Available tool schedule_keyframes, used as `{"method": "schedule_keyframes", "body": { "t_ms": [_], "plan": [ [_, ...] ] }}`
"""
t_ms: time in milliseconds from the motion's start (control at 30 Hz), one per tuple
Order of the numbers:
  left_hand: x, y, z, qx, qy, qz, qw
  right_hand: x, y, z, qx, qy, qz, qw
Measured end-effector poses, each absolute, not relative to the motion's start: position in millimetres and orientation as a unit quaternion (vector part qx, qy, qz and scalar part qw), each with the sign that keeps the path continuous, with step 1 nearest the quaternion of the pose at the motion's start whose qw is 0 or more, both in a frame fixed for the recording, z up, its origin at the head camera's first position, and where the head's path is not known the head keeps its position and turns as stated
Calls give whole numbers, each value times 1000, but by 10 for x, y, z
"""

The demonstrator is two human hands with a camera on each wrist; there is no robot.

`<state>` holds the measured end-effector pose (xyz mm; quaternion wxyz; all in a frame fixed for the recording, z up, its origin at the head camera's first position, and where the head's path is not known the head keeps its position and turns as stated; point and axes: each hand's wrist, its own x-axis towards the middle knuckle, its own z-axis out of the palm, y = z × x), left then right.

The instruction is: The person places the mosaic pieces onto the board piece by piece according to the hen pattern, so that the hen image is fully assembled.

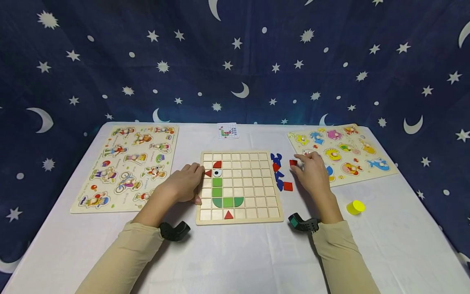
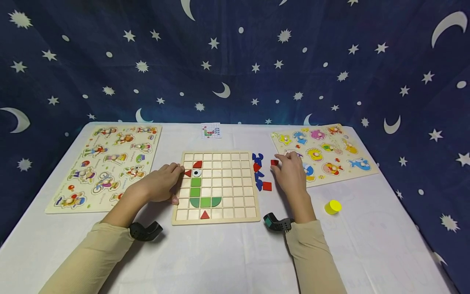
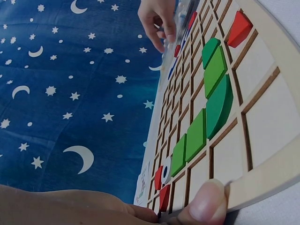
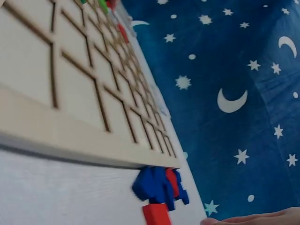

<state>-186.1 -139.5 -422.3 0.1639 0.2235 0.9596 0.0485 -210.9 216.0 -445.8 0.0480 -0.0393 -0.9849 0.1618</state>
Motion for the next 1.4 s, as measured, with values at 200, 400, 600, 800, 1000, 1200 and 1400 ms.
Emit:
{"method": "schedule_keyframes", "body": {
  "t_ms": [200,400,600,800,1000,1200,1400],
  "plan": [
    [-1868,-1395,-4203,227,959,45,164,-2116,2100,-4533,-31,-990,134,34],
    [-1872,-1396,-4201,230,959,45,162,-2113,2067,-4553,-34,-992,120,28],
    [-1865,-1406,-4206,234,958,40,159,-2107,2059,-4564,-29,-993,116,26],
    [-1869,-1406,-4194,235,958,43,158,-2100,2043,-4540,-32,-992,120,22],
    [-1861,-1410,-4192,232,959,44,157,-2108,2044,-4525,-33,-991,131,18],
    [-1861,-1407,-4199,233,959,47,155,-2104,2048,-4524,-27,-990,139,9],
    [-1862,-1407,-4210,235,959,43,153,-2104,2052,-4526,-19,-990,143,7]
  ]
}}
